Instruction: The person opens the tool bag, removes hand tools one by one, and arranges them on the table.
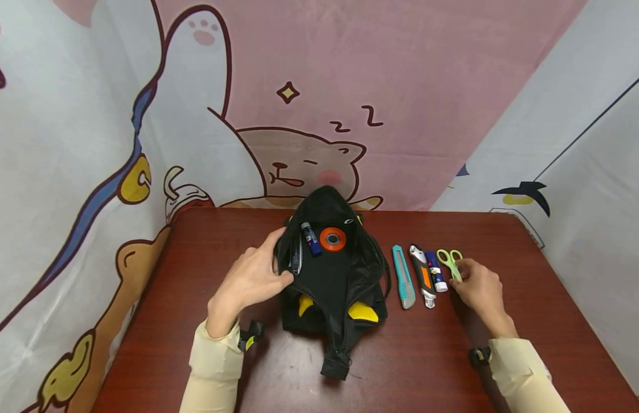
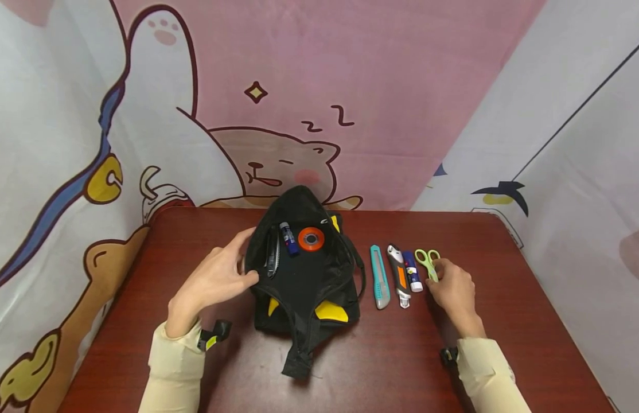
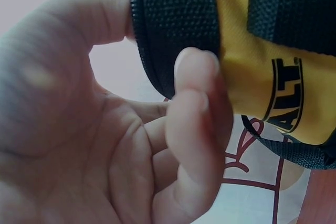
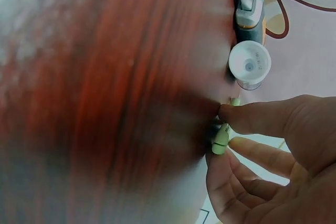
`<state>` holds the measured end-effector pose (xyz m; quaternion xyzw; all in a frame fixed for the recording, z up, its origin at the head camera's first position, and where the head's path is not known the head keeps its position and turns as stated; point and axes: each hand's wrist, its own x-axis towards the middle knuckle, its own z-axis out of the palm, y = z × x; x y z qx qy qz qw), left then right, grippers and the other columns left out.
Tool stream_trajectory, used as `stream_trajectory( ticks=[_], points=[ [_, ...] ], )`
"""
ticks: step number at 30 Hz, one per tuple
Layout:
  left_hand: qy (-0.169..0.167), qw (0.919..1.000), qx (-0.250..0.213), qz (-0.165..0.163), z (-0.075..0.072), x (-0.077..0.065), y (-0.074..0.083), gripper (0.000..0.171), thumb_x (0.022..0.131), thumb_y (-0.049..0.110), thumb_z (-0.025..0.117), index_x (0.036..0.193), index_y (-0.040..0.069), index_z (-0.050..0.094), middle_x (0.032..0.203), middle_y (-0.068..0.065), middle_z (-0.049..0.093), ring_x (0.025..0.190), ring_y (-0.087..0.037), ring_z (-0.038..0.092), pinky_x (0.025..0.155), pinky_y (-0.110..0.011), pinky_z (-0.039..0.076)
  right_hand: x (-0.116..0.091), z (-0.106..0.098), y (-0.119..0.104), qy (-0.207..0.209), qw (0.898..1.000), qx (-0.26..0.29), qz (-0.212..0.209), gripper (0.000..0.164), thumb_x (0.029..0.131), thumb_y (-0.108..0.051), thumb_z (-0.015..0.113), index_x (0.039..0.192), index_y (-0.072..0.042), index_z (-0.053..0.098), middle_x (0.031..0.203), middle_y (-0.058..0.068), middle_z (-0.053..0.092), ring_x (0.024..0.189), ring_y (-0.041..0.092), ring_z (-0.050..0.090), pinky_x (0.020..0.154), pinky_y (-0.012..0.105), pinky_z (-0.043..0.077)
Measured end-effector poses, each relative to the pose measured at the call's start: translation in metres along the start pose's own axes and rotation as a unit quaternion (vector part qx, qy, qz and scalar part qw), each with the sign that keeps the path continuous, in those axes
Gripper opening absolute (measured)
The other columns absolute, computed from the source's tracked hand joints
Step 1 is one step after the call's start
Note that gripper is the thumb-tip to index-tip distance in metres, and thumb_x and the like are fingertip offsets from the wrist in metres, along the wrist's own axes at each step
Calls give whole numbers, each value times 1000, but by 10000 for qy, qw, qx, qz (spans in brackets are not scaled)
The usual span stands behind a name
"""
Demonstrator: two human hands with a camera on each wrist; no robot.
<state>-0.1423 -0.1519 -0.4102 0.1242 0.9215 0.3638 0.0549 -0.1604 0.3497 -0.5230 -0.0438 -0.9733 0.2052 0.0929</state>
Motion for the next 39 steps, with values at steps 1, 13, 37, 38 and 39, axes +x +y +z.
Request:
stream_trajectory(
  ticks=[1, 13, 37, 38, 39],
  points=[
    [-3, 10000, -3, 4, 0, 0, 0, 87, 89, 16, 74, 169, 12, 40, 73, 1, 59, 62, -16, 55, 62, -37, 45, 0, 0, 0, 14, 10000, 4, -6, 47, 83, -3, 87, 124, 12, 69, 94, 27, 74, 81, 45, 68, 70, 61, 48],
    [-18, 10000, -7, -15, 0, -1, -1, 87, 90, 17, 75, 169, 13, 40, 73, 1, 58, 61, -16, 55, 61, -37, 44, -1, 1, 5, -89, 9999, 82, -15, 48, 85, -6, 86, 126, 13, 70, 102, 29, 76, 89, 47, 69, 76, 64, 48],
    [26, 10000, 53, 11, -3, -2, 1, 86, 89, 17, 75, 168, 16, 42, 72, 2, 58, 62, -16, 55, 63, -37, 45, 4, -10, -50, 1159, 9901, 691, 382, 46, 105, -14, 73, 148, 1, 66, 116, 31, 70, 102, 48, 66, 86, 64, 47],
    [26, 10000, 49, 7, -3, -2, 1, 86, 89, 17, 75, 168, 16, 42, 72, 2, 58, 62, -16, 55, 63, -37, 44, 5, -11, -57, 1306, 9877, 809, 296, 46, 104, -14, 74, 147, 0, 67, 116, 30, 70, 103, 46, 67, 87, 61, 47],
    [25, 10000, 44, 5, -3, -2, 1, 86, 89, 17, 75, 168, 16, 42, 72, 2, 58, 62, -16, 55, 63, -37, 44, 6, -11, -64, 1448, 9851, 913, 167, 46, 103, -14, 75, 146, 0, 68, 114, 29, 71, 102, 46, 67, 86, 58, 47]
  ],
)
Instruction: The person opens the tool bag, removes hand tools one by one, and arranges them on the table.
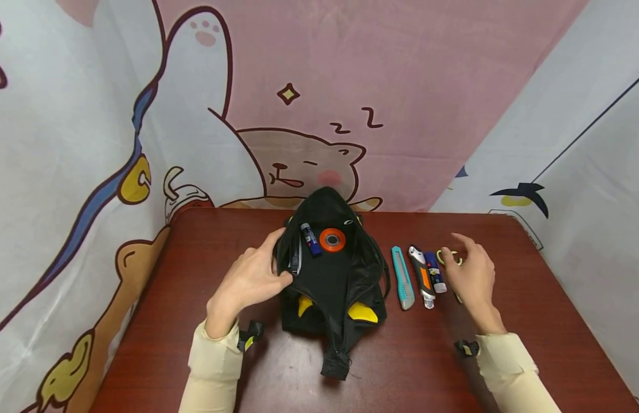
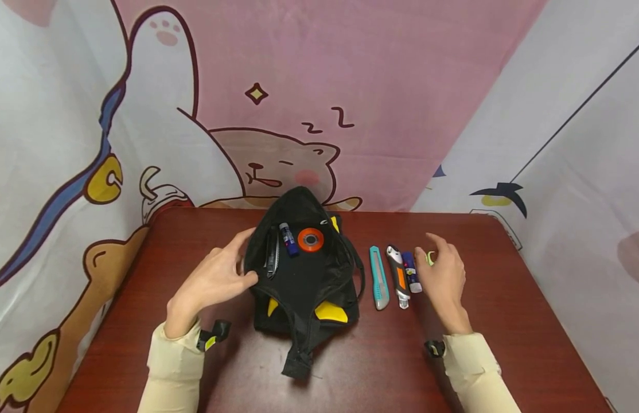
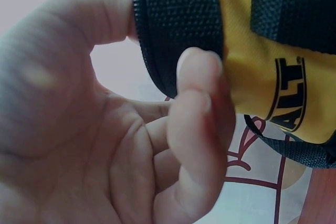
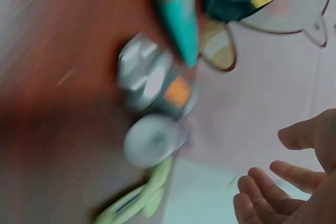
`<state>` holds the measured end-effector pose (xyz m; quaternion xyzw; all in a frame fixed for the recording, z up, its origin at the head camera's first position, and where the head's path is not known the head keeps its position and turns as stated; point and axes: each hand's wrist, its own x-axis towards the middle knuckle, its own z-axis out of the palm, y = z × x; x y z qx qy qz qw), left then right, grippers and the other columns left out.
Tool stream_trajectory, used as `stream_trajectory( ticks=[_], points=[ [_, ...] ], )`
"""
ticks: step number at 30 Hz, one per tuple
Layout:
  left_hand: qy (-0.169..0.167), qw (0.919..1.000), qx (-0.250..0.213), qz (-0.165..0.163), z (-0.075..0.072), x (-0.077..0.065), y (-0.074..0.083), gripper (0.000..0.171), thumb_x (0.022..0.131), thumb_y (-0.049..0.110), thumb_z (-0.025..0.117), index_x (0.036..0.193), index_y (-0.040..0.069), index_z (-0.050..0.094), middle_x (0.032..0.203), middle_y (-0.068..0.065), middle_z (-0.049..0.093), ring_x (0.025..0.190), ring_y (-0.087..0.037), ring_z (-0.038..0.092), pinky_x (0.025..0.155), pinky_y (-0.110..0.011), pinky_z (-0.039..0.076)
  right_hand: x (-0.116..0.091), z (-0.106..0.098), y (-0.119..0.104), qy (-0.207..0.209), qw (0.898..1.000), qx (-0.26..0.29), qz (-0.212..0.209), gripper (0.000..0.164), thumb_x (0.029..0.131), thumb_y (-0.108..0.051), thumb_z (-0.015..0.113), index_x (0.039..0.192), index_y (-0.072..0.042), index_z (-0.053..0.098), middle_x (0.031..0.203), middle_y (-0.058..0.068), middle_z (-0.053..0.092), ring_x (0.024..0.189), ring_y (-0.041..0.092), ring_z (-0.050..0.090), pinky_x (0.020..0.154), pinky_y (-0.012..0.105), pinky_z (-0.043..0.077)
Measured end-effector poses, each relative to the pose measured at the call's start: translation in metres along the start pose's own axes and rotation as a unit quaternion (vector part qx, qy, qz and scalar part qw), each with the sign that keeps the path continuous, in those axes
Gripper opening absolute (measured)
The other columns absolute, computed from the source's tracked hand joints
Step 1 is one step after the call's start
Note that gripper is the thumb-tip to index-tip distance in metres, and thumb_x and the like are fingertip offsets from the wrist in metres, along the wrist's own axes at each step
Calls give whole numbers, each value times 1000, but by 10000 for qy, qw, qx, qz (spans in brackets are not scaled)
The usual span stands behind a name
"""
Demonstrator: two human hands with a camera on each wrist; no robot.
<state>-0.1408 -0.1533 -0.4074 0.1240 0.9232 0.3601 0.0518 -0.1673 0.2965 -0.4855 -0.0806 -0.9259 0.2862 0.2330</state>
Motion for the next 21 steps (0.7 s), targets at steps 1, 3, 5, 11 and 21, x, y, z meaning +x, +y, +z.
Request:
stream_trajectory(
  ticks=[1, 3, 5, 11, 21],
  points=[
    [0, 10000, -5, -7, 0, 0, 0, 86, 90, 17, 75, 169, 16, 42, 72, 1, 58, 62, -16, 55, 63, -37, 44, 1, 1, -8, 110, 9998, 137, -118, 45, 102, -13, 76, 145, 0, 69, 112, 28, 72, 100, 45, 68, 85, 55, 46],
    [-2, 10000, -9, -11, 0, 0, 0, 86, 90, 17, 75, 169, 16, 42, 72, 1, 57, 62, -16, 55, 63, -38, 44, 3, 2, -21, 311, 9981, 383, -380, 42, 101, -10, 78, 141, 0, 72, 108, 26, 74, 98, 43, 70, 83, 47, 44],
    [-5, 10000, -12, -10, 0, 0, 0, 86, 90, 17, 75, 169, 16, 42, 72, 1, 57, 62, -16, 55, 63, -38, 44, 4, 3, -34, 421, 9956, 571, -614, 40, 100, -7, 79, 139, 0, 73, 108, 24, 76, 96, 41, 72, 84, 38, 45],
    [-14, 10000, 11, 30, 0, 1, 0, 86, 89, 17, 75, 169, 16, 41, 72, 1, 58, 62, -16, 55, 63, -38, 45, 6, 6, -73, 533, 9873, 1067, -1053, 38, 98, -1, 80, 135, 0, 76, 107, 22, 76, 93, 38, 73, 78, 20, 43],
    [-20, 10000, 8, 6, 0, 1, 0, 86, 90, 17, 75, 169, 16, 41, 72, 2, 57, 62, -16, 55, 62, -37, 44, 11, 17, -142, 371, 9674, 1772, -1773, 39, 99, -4, 80, 137, -3, 75, 109, 18, 76, 99, 36, 72, 85, 40, 50]
  ],
)
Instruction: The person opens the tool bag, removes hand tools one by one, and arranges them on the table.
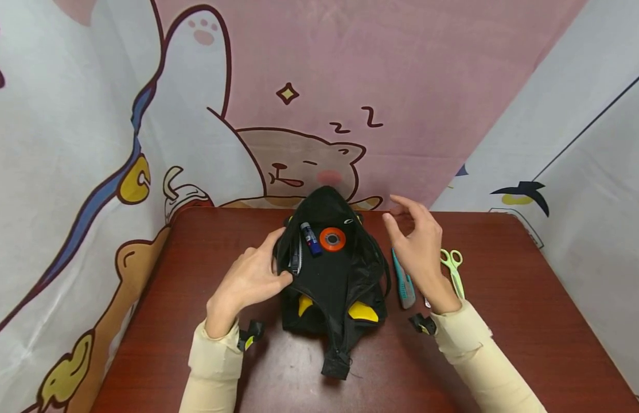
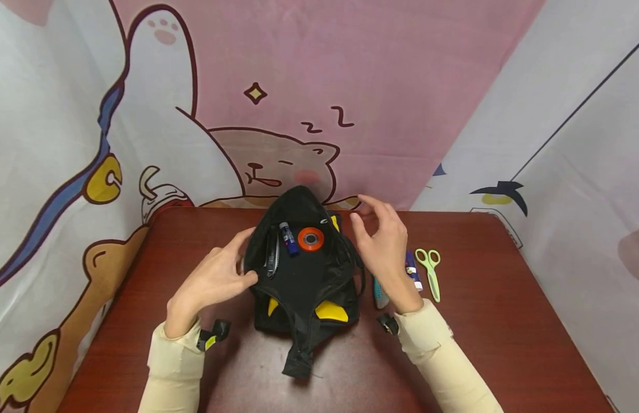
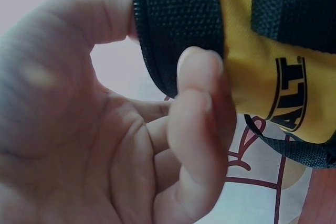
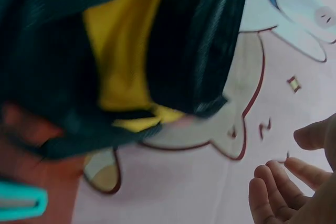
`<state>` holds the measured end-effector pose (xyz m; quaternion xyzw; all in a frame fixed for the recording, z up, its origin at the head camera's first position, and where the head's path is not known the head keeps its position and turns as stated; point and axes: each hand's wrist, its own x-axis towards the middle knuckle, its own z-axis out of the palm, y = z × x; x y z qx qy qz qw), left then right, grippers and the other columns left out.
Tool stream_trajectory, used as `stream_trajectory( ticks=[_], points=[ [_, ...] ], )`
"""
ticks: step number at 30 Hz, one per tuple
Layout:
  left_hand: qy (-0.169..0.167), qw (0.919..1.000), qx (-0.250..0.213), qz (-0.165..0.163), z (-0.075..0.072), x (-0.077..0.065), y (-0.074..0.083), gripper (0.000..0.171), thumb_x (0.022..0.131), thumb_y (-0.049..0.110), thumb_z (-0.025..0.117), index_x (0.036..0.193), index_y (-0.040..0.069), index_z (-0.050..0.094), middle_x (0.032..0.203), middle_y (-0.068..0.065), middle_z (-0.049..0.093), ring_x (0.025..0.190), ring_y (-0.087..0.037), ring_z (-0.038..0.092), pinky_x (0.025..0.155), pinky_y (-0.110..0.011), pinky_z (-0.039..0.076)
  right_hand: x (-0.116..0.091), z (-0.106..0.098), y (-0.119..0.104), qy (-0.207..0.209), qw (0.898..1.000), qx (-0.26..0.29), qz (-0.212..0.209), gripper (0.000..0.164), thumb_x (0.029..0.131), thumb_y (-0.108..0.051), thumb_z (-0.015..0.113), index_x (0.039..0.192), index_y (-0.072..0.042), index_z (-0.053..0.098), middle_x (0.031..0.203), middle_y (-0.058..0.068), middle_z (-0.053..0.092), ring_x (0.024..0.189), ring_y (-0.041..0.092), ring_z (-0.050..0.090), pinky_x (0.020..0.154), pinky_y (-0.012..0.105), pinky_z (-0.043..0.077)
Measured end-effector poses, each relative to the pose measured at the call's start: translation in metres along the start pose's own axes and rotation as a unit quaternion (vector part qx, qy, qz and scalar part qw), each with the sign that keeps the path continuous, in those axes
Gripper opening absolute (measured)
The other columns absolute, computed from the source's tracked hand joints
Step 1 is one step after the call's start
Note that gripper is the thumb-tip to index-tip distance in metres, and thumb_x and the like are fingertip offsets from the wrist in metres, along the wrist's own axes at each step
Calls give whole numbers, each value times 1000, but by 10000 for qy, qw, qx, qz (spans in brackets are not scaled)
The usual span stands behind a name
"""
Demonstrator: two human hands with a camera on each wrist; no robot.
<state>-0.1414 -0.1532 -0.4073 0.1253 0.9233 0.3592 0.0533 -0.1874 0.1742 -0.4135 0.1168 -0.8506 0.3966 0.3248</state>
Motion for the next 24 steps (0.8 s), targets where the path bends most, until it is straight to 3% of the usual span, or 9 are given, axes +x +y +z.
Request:
stream_trajectory(
  ticks=[4, 6, 14, 24],
  points=[
    [-16, 10000, -12, 3, 0, 0, 0, 86, 90, 17, 75, 169, 16, 41, 72, 2, 57, 62, -16, 55, 63, -37, 44, 9, 15, -19, -159, 9990, 419, -60, 40, 99, -5, 81, 138, -5, 75, 110, 16, 76, 97, 31, 73, 83, 23, 51],
    [-14, 10000, -14, 37, 0, 0, -1, 87, 90, 17, 75, 169, 15, 41, 72, 2, 57, 62, -16, 55, 62, -37, 44, 14, 22, -28, -290, 9978, 591, -4, 40, 99, -6, 82, 138, -6, 76, 110, 14, 75, 96, 28, 74, 81, 20, 54],
    [-27, 10000, -26, 57, 1, 1, -1, 87, 89, 17, 75, 169, 15, 40, 72, 2, 58, 62, -16, 56, 62, -37, 44, 28, 50, -49, -937, 9920, 829, 181, 38, 101, -12, 81, 138, -6, 75, 109, 13, 74, 97, 28, 73, 84, 49, 63],
    [-61, 10000, -69, 32, 1, 1, -2, 88, 90, 17, 76, 170, 16, 40, 71, 1, 58, 60, -16, 56, 61, -37, 45, 18, 87, -36, -2007, 9785, 465, -37, 32, 99, -12, 83, 130, -3, 78, 105, 14, 77, 91, 29, 76, 82, 47, 63]
  ],
)
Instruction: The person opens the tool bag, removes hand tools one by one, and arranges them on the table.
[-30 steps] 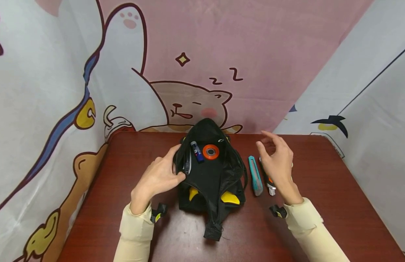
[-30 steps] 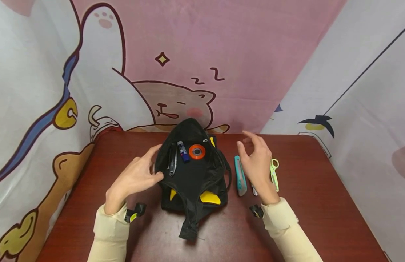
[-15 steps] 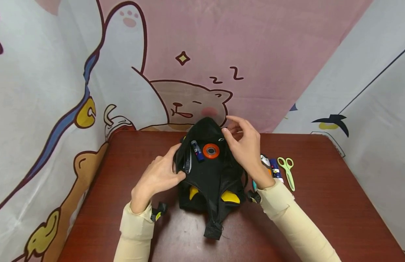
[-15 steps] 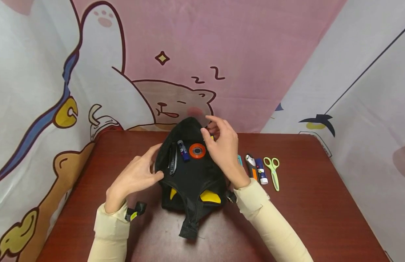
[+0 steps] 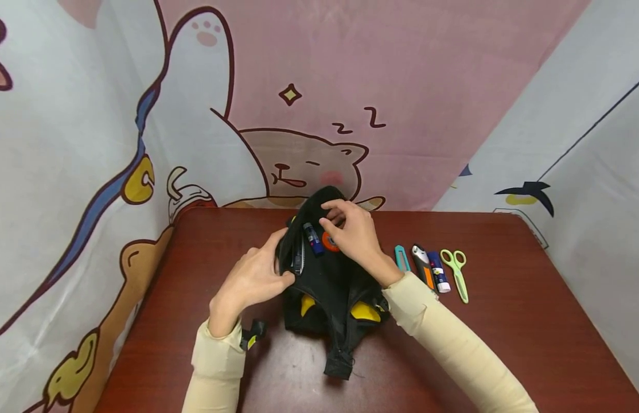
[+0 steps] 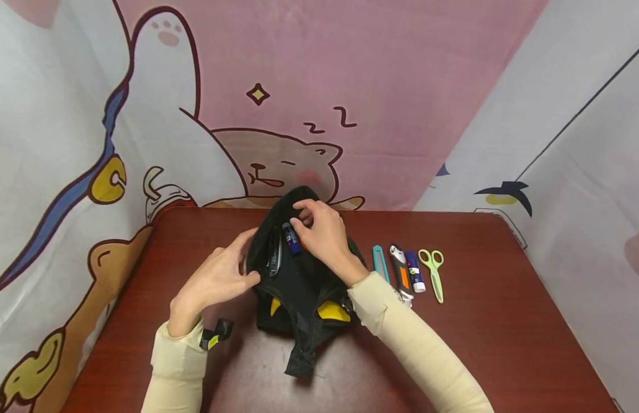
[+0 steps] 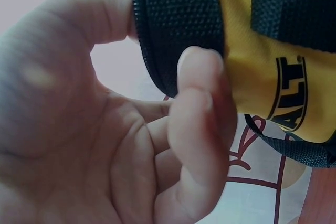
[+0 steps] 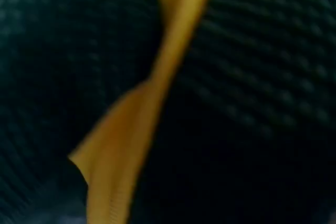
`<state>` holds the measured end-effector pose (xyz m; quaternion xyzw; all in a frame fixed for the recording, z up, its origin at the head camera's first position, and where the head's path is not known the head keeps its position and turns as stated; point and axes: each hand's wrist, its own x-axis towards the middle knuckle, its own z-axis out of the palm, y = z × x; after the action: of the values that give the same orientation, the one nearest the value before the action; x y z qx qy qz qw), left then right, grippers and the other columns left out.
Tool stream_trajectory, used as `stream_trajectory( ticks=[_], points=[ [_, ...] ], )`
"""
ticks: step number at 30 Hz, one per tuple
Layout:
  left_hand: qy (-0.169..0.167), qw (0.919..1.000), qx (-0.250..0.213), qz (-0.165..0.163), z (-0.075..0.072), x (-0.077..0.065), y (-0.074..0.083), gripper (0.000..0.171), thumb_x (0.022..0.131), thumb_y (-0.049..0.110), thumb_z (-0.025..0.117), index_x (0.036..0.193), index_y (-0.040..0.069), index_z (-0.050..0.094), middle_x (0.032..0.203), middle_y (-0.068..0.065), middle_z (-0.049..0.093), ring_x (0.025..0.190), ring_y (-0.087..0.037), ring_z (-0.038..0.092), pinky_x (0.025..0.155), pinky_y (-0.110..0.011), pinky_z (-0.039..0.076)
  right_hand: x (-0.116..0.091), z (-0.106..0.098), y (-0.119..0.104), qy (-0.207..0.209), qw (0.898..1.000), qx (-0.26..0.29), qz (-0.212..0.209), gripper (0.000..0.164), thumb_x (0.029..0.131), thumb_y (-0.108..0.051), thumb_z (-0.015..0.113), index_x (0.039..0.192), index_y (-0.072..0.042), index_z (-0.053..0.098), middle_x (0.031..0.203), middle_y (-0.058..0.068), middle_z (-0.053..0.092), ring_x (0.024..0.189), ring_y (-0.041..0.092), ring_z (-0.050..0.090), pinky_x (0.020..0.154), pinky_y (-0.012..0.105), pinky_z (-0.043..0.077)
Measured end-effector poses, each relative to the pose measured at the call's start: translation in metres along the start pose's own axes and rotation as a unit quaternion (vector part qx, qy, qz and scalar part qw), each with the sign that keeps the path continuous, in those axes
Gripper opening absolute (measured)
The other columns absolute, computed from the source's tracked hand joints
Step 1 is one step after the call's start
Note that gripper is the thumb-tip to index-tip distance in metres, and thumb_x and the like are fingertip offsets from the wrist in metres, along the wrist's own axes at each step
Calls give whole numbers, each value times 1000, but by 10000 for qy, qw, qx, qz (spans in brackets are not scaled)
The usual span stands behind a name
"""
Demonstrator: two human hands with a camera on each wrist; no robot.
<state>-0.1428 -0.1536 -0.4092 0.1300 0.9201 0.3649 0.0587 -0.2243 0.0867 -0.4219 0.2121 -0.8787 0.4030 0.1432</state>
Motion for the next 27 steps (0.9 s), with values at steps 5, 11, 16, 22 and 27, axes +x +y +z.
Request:
stream_trajectory(
  ticks=[5, 11, 16, 22, 27],
  points=[
    [-8, 10000, 24, -3, 0, -1, -1, 88, 89, 17, 77, 170, 15, 40, 72, 1, 58, 61, -16, 56, 62, -37, 45, -3, 14, 6, -349, 9993, -155, 19, 33, 99, -13, 84, 131, -5, 78, 108, 14, 76, 97, 30, 77, 85, 48, 63],
    [26, 9999, 70, 84, 1, 0, 0, 88, 89, 15, 77, 169, 14, 41, 73, 1, 59, 61, -15, 56, 61, -36, 46, -3, 22, 13, -591, 9977, -333, 54, 39, 98, -15, 86, 134, -6, 76, 112, 14, 75, 101, 31, 74, 84, 48, 61],
    [26, 9999, 45, 96, 2, 0, 1, 89, 89, 14, 77, 170, 12, 40, 72, 1, 59, 60, -15, 56, 60, -36, 46, -5, 25, 19, -766, 9964, -365, 49, 42, 98, -17, 86, 137, -6, 75, 114, 14, 74, 100, 32, 74, 83, 46, 61],
    [-23, 10000, 73, 30, 2, 0, 1, 90, 89, 15, 77, 171, 14, 38, 72, 1, 59, 59, -15, 56, 59, -36, 45, -3, 31, 28, -935, 9953, -202, 153, 46, 97, -16, 87, 139, -2, 73, 114, 17, 73, 99, 32, 75, 86, 47, 63],
    [-31, 10000, 54, 39, 2, 0, 1, 89, 90, 15, 77, 170, 14, 39, 72, 0, 59, 59, -16, 55, 59, -36, 44, -2, 38, 38, -1102, 9928, -69, 468, 49, 96, -16, 88, 140, -2, 72, 115, 16, 73, 101, 30, 74, 90, 47, 62]
  ],
)
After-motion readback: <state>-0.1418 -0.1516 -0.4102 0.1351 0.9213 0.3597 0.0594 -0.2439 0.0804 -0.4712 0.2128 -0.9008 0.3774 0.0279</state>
